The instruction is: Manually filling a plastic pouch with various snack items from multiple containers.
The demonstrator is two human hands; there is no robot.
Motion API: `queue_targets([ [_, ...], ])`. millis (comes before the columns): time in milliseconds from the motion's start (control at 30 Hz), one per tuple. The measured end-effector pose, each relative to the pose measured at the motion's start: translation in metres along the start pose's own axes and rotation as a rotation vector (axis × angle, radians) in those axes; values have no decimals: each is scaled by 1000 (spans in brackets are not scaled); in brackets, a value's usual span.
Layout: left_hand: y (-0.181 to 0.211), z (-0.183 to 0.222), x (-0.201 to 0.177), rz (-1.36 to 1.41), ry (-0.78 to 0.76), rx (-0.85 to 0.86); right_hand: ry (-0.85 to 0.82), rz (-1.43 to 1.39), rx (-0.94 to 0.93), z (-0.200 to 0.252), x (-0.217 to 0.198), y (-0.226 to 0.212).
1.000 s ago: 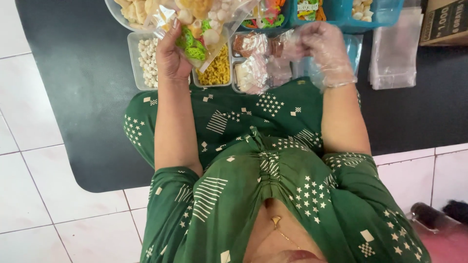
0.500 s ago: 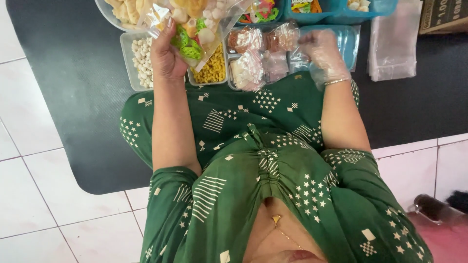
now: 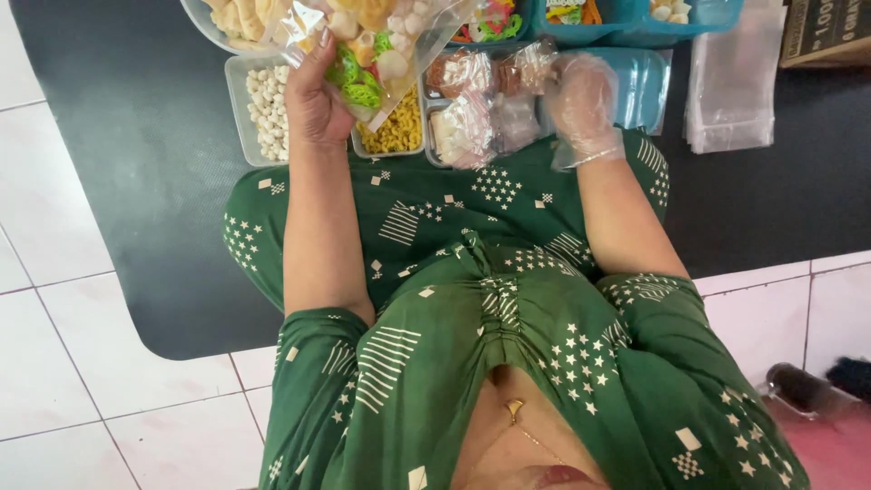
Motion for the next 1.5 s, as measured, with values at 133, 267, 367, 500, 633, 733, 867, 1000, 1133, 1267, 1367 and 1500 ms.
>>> queue_targets([
  [133,-5,-2,1,-11,-4,7,-13,181,-16,-7,14,10],
  [267,-6,-1,-1,-26,6,20,-108,194,69,-6,48,30],
  [367,-5,1,-4,-21,5,14,-71,343,14,-6,56,32],
  [500,-4,0,-7,8,32,2,71,129,-24,-4,24,22],
  [633,-6,-2,-5,-26,22,22,87,10,-52,-6,-8,1],
  [733,-8,-2,-3,-29,4,9,87,-35,-2,-11,-17,4],
  [867,-7,-1,-6,-37,20,16,216,-391,73,-11,-20,27],
  [1000,-6,1,1,-28,18,-6,198,-952,354,6,4,70],
  [1133,-8,0,2,-49,-11,-1,234,-1680,682,9,-15,40],
  [1267,-18,0,9,-85,-28,-79,215,-1542,568,-2,-73,15],
  [1367,-28,2,15,-90,-55,-140,286,-1442,528,-10,-111,12],
  [1500,-39,9,37,-142,-141,-226,430,-1331,413,-24,-159,13],
])
Point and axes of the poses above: each hand's wrist, its own z-axis away from the middle knuckle, its own x-axis out of the palm, y = z × x, the point moved 10 cm from there along -z, towards the middle knuckle, and after that the axes turned 11 degrees about -x, right-handed, at the moved point
